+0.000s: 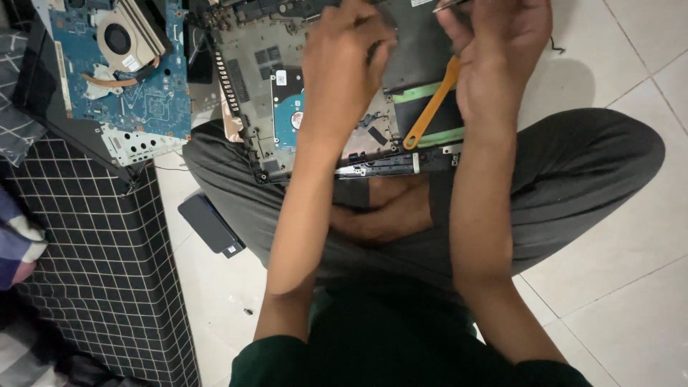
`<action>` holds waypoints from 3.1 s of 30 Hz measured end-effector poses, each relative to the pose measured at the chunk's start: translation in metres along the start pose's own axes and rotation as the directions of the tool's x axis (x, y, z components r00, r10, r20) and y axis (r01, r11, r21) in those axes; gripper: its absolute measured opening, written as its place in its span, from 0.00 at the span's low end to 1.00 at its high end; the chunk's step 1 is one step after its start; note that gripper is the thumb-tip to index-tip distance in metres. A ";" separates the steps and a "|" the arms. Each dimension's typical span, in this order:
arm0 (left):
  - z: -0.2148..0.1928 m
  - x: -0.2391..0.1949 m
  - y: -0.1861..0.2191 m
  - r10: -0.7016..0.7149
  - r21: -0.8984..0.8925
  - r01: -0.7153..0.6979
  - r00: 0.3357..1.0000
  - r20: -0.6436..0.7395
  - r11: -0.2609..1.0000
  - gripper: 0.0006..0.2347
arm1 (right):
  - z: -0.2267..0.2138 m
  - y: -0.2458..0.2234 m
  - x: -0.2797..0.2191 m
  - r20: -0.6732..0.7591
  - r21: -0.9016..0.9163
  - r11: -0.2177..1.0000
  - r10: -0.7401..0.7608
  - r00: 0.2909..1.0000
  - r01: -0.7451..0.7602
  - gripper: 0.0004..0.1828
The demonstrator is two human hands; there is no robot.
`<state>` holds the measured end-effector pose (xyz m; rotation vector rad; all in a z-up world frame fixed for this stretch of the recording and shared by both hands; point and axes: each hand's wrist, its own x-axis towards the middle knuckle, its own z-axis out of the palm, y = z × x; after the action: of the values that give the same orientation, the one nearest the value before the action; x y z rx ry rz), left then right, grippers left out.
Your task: The person sits on the floor and uses a screwdriver to remove screws from a blue hard drive. They hold the hard drive in their left hand and manipulate the screwdriver with their right hand, occasionally placing the drive down on their lap.
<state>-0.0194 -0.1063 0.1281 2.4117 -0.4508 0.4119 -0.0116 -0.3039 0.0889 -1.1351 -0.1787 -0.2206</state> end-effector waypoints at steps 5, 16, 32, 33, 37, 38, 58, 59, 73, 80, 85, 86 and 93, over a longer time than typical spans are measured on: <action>0.007 -0.002 0.002 -0.034 0.067 0.031 0.998 0.044 0.997 0.05 | 0.012 -0.008 0.002 0.017 -0.046 0.999 0.026 1.000 -0.025 0.08; -0.033 -0.009 0.011 -0.031 -0.127 0.034 0.999 0.022 0.991 0.14 | 0.017 -0.010 0.001 0.132 -0.104 0.994 -0.006 0.991 0.019 0.12; -0.056 -0.117 0.022 -0.611 0.272 0.611 0.786 -0.095 0.743 0.41 | 0.058 -0.029 -0.030 0.502 -0.257 0.963 0.064 0.862 0.078 0.15; -0.056 -0.118 0.023 -0.611 0.220 0.617 0.785 -0.105 0.755 0.38 | 0.061 -0.027 -0.034 0.491 -0.291 0.957 0.141 0.860 0.009 0.16; -0.063 -0.122 0.028 -0.603 0.069 0.619 0.780 -0.169 0.782 0.32 | 0.079 -0.027 -0.042 0.388 -0.473 0.873 0.328 0.861 -0.119 0.19; -0.069 -0.123 0.030 -0.603 0.067 0.620 0.779 -0.173 0.782 0.32 | 0.079 -0.024 -0.044 0.392 -0.473 0.873 0.327 0.860 -0.116 0.19; -0.090 -0.148 0.025 -0.572 -0.895 0.244 0.820 -0.016 0.374 0.21 | 0.057 -0.015 -0.059 0.337 -0.358 0.881 0.432 0.837 -0.310 0.11; -0.091 -0.148 0.026 -0.572 -0.894 0.245 0.820 -0.015 0.374 0.21 | 0.062 -0.018 -0.057 0.337 -0.357 0.881 0.433 0.836 -0.312 0.11; -0.054 -0.155 0.012 -0.795 -0.995 0.093 0.606 0.041 0.020 0.15 | 0.092 -0.046 -0.054 0.449 -0.486 0.834 0.494 0.745 -0.261 0.22; -0.050 -0.143 0.027 -0.673 -0.994 0.015 0.735 0.084 -0.107 0.11 | 0.098 -0.037 -0.058 0.441 -0.518 0.835 0.446 0.778 -0.185 0.21; -0.044 -0.152 0.014 -0.761 -0.970 0.122 0.603 0.242 -0.212 0.15 | 0.072 -0.016 -0.056 0.315 -0.357 0.900 0.367 0.875 -0.249 0.15; -0.046 -0.149 0.014 -0.761 -0.970 0.121 0.602 0.241 -0.212 0.15 | 0.069 -0.017 -0.054 0.315 -0.357 0.900 0.367 0.875 -0.249 0.15; -0.071 -0.147 0.011 -0.596 -0.830 -0.169 0.771 0.224 -0.531 0.27 | 0.068 -0.043 -0.054 0.234 -0.477 0.874 0.228 0.945 -0.093 0.20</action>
<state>-0.1681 -0.0375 0.1280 0.2615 0.1967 0.1052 -0.0771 -0.2547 0.1406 -1.6518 -0.2937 0.0598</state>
